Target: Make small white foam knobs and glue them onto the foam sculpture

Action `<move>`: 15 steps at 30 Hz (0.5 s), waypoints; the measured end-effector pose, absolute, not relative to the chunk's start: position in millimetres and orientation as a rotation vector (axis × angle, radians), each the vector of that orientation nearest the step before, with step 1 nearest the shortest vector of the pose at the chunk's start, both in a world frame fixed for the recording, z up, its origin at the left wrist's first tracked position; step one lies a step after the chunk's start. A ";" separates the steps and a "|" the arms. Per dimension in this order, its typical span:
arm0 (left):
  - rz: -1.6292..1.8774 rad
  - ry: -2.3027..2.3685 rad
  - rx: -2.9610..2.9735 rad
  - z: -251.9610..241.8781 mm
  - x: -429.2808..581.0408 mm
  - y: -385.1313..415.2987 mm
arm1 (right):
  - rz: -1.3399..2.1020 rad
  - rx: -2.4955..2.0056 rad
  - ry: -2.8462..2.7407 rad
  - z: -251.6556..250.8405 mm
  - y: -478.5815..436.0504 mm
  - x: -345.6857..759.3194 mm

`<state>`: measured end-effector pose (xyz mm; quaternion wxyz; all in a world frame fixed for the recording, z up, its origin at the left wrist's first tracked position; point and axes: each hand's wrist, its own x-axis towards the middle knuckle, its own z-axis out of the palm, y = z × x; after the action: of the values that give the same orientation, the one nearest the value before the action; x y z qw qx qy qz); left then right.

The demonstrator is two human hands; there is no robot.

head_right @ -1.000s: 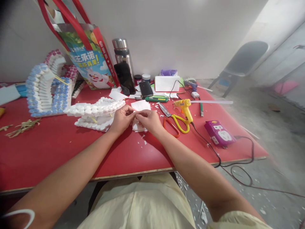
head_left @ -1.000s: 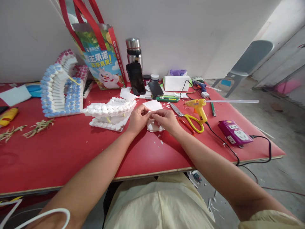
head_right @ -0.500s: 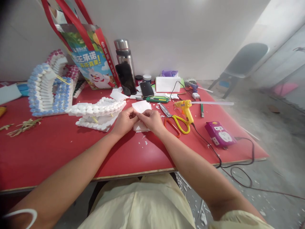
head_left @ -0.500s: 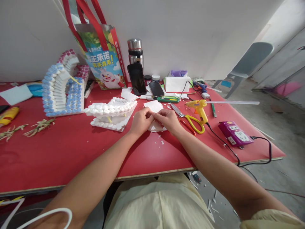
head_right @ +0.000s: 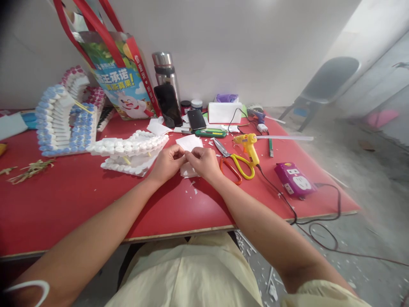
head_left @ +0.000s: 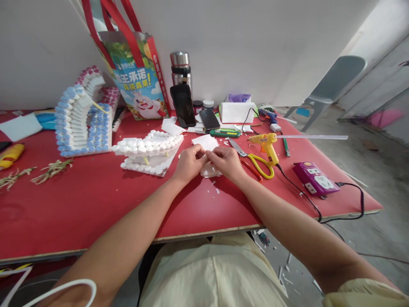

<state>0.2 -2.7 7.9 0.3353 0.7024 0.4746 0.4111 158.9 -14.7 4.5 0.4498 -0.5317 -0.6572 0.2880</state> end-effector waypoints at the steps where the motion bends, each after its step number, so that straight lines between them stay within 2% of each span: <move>1: 1.075 1.228 1.827 8.3 0.3 -2.9 | 0.697 -1.316 -1.634 5.1 -15.2 159.1; 15: 1.076 1.186 1.859 4.8 -3.0 -0.5 | 0.595 -1.308 -1.708 4.9 -17.6 158.6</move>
<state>-3.0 -0.5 4.8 0.3374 0.7132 0.4550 0.4129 158.6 -17.6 4.9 0.4396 -0.5264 -0.6874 0.2393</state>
